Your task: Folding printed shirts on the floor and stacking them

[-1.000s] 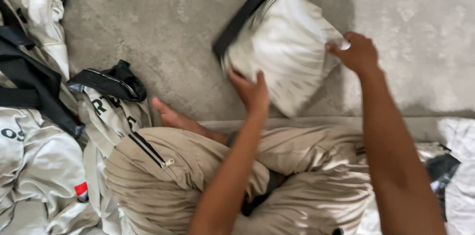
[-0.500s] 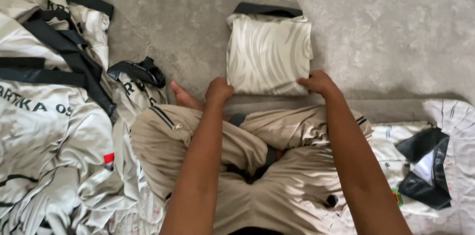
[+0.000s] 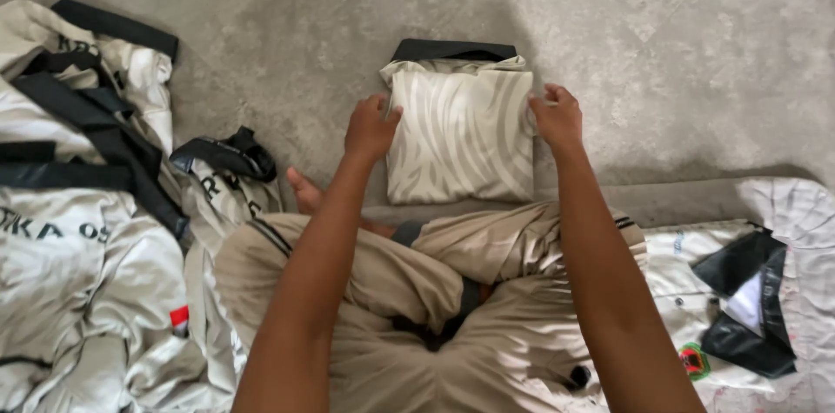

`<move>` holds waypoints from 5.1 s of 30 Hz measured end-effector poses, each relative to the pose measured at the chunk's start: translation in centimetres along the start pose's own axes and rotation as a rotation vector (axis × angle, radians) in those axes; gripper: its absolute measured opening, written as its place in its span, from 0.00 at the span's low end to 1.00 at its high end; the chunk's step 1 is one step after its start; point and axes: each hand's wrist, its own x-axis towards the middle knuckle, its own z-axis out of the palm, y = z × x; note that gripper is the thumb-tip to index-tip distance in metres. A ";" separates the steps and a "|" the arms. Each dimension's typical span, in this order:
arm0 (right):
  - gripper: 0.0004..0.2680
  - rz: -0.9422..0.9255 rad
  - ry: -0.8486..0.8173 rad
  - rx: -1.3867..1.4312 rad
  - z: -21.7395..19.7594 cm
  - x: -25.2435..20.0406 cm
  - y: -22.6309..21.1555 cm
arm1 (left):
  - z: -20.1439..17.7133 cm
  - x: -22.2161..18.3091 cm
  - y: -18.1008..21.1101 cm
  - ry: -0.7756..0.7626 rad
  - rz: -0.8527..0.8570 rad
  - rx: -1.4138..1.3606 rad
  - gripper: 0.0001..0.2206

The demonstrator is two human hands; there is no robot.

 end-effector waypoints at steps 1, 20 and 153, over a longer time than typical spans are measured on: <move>0.20 0.009 -0.009 0.001 0.7 0.5 0.3 | 0.7 0.8 -0.7 -0.007 -0.009 0.006 0.22; 0.09 -0.386 0.135 0.232 2.1 0.2 -4.0 | 2.3 2.0 2.6 0.401 0.002 -0.374 0.15; 0.06 -0.065 0.006 0.033 4.7 3.6 0.5 | 2.4 5.8 -3.5 0.260 -0.061 -0.360 0.11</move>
